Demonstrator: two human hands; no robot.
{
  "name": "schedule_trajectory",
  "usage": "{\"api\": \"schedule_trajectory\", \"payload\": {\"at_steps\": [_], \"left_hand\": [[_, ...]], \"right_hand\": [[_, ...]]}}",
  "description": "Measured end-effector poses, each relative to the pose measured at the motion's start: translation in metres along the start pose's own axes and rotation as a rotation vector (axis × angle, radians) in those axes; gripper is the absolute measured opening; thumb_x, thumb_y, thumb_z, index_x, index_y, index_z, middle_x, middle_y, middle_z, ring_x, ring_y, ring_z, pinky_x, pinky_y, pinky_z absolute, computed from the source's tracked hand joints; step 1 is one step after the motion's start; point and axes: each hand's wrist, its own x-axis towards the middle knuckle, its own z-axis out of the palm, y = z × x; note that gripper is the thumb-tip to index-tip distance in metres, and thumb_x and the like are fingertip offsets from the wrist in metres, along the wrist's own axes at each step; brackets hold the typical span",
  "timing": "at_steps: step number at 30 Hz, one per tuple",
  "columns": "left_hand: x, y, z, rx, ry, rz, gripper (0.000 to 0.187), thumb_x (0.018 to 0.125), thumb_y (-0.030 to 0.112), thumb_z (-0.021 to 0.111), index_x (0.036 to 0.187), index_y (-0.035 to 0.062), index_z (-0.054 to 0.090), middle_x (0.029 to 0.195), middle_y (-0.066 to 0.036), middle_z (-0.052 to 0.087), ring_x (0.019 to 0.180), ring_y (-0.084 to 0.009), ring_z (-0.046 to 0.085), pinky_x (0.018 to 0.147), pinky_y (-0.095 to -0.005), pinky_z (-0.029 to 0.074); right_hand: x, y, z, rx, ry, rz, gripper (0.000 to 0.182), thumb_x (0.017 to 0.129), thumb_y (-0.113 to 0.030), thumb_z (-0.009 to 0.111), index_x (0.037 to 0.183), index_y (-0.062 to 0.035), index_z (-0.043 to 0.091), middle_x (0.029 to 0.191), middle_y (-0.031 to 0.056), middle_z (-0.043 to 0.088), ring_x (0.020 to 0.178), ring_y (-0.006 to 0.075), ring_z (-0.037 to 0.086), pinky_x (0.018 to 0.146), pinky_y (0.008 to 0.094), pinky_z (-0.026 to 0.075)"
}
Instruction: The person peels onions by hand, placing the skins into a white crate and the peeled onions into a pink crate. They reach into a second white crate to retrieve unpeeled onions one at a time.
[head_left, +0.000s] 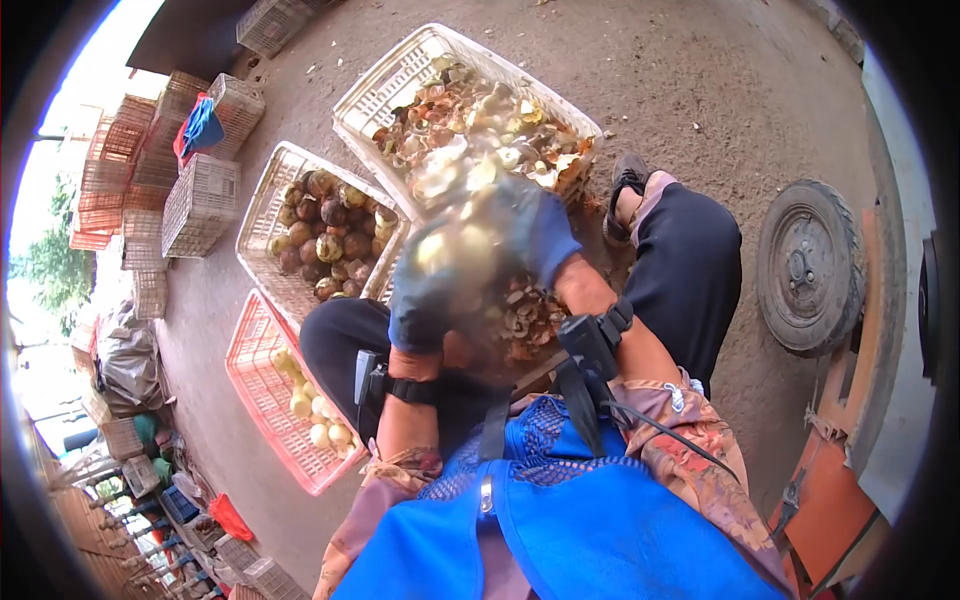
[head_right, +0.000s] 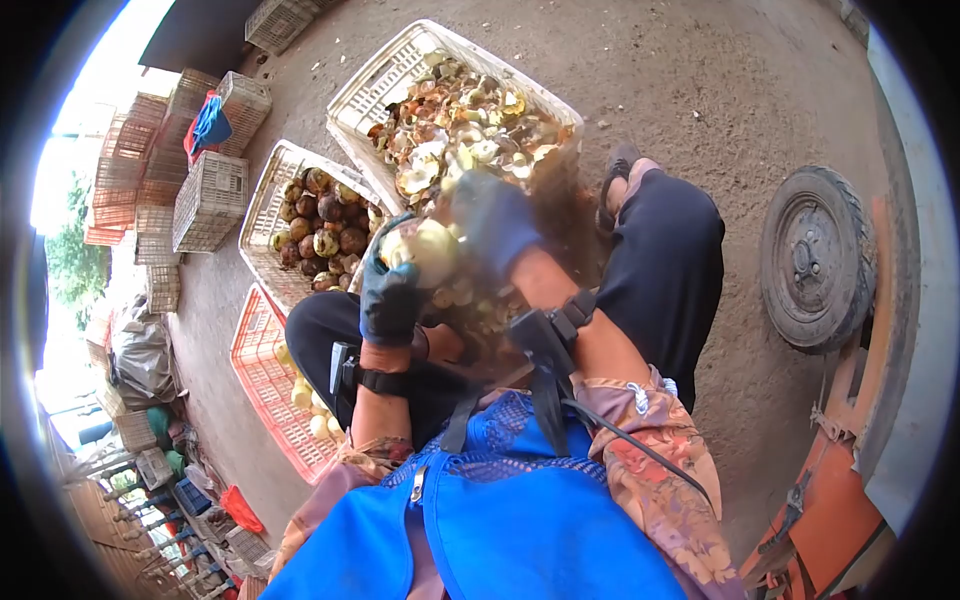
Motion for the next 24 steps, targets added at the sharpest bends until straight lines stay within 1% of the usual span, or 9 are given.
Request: {"api": "schedule_trajectory", "payload": {"at_steps": [2, 5, 7, 9, 11, 18, 20, 22, 24], "left_hand": [[0.006, 0.004, 0.001, 0.786, 0.028, 0.543, 0.067, 0.077, 0.038, 0.076, 0.126, -0.0012, 0.054, 0.107, -0.014, 0.064, 0.092, -0.022, 0.066, 0.078, -0.0343, 0.057], [-0.019, -0.008, -0.009, 1.55, -0.148, 0.103, 0.07, 0.08, 0.045, 0.075, 0.129, 0.0001, 0.052, 0.112, -0.015, 0.062, 0.095, -0.0215, 0.063, 0.076, -0.0332, 0.054], [-0.015, 0.009, -0.002, 1.536, -0.126, 0.083, 0.061, 0.083, 0.04, 0.072, 0.126, 0.0004, 0.055, 0.109, -0.014, 0.063, 0.091, -0.0223, 0.063, 0.075, -0.0332, 0.053], [-0.007, 0.006, -0.003, 1.521, -0.111, 0.065, 0.052, 0.087, 0.034, 0.07, 0.124, 0.0007, 0.057, 0.106, -0.013, 0.064, 0.087, -0.023, 0.063, 0.074, -0.0333, 0.052], [-0.001, -0.034, -0.011, 0.992, 0.035, 0.351, 0.044, 0.089, 0.022, 0.068, 0.126, 0.0009, 0.057, 0.103, -0.011, 0.066, 0.08, -0.0217, 0.064, 0.072, -0.0321, 0.053], [-0.003, 0.002, -0.006, 1.106, -0.259, 0.3, 0.059, 0.088, 0.015, 0.067, 0.141, 0.0075, 0.042, 0.117, -0.005, 0.063, 0.104, -0.0185, 0.061, 0.087, -0.0315, 0.053], [-0.003, -0.022, -0.013, -0.164, -0.113, -0.188, 0.056, 0.087, 0.012, 0.066, 0.138, 0.0053, 0.044, 0.113, -0.006, 0.064, 0.103, -0.0201, 0.062, 0.088, -0.03, 0.053], [-0.002, -0.014, -0.013, 0.491, -0.132, 0.207, 0.055, 0.086, 0.008, 0.065, 0.137, 0.003, 0.044, 0.113, -0.008, 0.064, 0.1, -0.0197, 0.064, 0.085, -0.0291, 0.055], [0.002, -0.001, -0.008, 1.142, -0.136, 0.61, 0.054, 0.086, 0.004, 0.064, 0.136, 0.0006, 0.044, 0.113, -0.01, 0.064, 0.097, -0.0192, 0.065, 0.083, -0.0282, 0.056]], "right_hand": [[0.02, 0.027, -0.002, 0.049, 0.02, 0.433, 0.037, 0.089, -0.029, 0.057, 0.114, -0.0027, 0.063, 0.104, 0.0259, 0.067, 0.094, 0.0398, 0.067, 0.083, 0.0419, 0.053], [0.003, 0.004, -0.016, -0.261, 0.089, 0.302, 0.037, 0.096, -0.024, 0.051, 0.128, -0.0062, 0.059, 0.102, 0.0116, 0.07, 0.077, 0.0159, 0.064, 0.068, 0.0296, 0.052], [-0.006, 0.024, -0.014, -0.421, -0.059, 0.005, 0.04, 0.095, -0.017, 0.054, 0.133, -0.0038, 0.057, 0.11, 0.0083, 0.069, 0.084, 0.0089, 0.063, 0.072, 0.0258, 0.052], [-0.016, 0.015, -0.002, -0.127, -0.047, -0.044, 0.038, 0.089, -0.02, 0.056, 0.125, -0.0086, 0.059, 0.118, 0.0197, 0.064, 0.09, 0.0325, 0.069, 0.08, 0.0373, 0.056], [-0.031, -0.013, 0.002, 0.1, -0.037, -0.096, 0.031, 0.088, -0.017, 0.057, 0.117, -0.0072, 0.064, 0.106, 0.0173, 0.067, 0.084, 0.0326, 0.068, 0.076, 0.0378, 0.055], [-0.032, -0.026, 0.0, 0.163, -0.033, -0.152, 0.02, 0.087, -0.015, 0.058, 0.101, -0.0061, 0.07, 0.089, 0.0173, 0.069, 0.079, 0.0316, 0.067, 0.072, 0.0382, 0.053], [-0.027, -0.018, 0.003, 0.213, -0.024, -0.178, 0.019, 0.087, -0.014, 0.058, 0.1, -0.006, 0.069, 0.089, 0.0176, 0.068, 0.079, 0.0317, 0.066, 0.072, 0.0384, 0.053], [-0.022, -0.013, 0.009, 0.205, 0.124, -0.55, 0.014, 0.089, -0.012, 0.056, 0.093, -0.0037, 0.066, 0.084, 0.0163, 0.067, 0.075, 0.0314, 0.066, 0.068, 0.0398, 0.053], [-0.025, -0.016, 0.002, 0.157, 0.096, -0.373, 0.011, 0.089, -0.01, 0.056, 0.089, -0.0027, 0.064, 0.08, 0.0147, 0.066, 0.074, 0.0311, 0.065, 0.066, 0.04, 0.052]]}}
